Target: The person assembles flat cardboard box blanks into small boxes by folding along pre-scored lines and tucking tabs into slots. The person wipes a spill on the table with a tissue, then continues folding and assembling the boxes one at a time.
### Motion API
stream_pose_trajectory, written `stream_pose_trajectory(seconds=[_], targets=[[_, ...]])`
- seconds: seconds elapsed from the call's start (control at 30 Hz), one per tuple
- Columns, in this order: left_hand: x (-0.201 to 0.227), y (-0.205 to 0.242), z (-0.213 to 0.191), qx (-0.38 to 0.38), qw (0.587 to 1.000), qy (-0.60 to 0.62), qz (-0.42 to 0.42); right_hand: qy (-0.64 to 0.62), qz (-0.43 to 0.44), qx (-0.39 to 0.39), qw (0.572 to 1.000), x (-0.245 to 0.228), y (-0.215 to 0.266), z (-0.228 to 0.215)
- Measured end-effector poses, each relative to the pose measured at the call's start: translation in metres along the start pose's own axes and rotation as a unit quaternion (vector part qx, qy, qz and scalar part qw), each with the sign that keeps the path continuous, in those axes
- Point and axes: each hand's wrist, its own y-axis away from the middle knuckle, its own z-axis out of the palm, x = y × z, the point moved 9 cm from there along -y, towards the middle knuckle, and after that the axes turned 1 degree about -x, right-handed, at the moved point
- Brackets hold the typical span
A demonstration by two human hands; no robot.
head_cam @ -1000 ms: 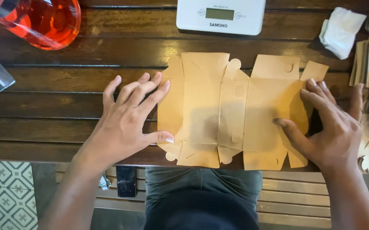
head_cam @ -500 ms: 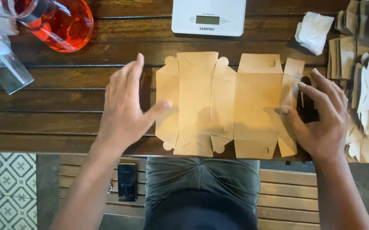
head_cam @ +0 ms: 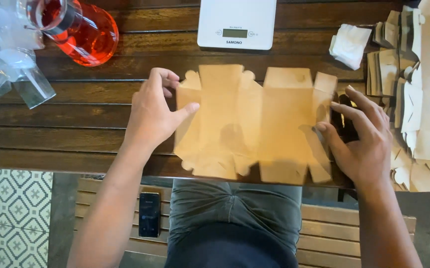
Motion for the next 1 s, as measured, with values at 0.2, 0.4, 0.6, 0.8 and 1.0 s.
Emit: stream_pose_trajectory(seconds=[0.2, 0.4, 0.6, 0.8, 1.0], targets=[[0.014, 0.005, -0.006, -0.047, 0.96, 0.259, -0.092, -0.023, -0.007, 0.024, 0.999, 0.0, 0.0, -0.003], [0.035, -0.001, -0.041, 0.015, 0.899, 0.437, 0.02, -0.034, -0.034, 0.04, 0.998, 0.001, 0.001, -0.005], [0.112, 0.013, -0.125, 0.1, 0.906, 0.301, 0.282, -0.04, -0.007, 0.03, 0.999, -0.002, -0.002, -0.009], [0.157, 0.059, -0.16, 0.105, 0.92, 0.235, 0.297, -0.039, -0.017, 0.035, 0.998, -0.003, -0.002, -0.009], [0.196, 0.127, -0.148, 0.095, 0.93, 0.164, 0.316, -0.03, -0.013, 0.032, 0.999, -0.002, -0.001, -0.007]])
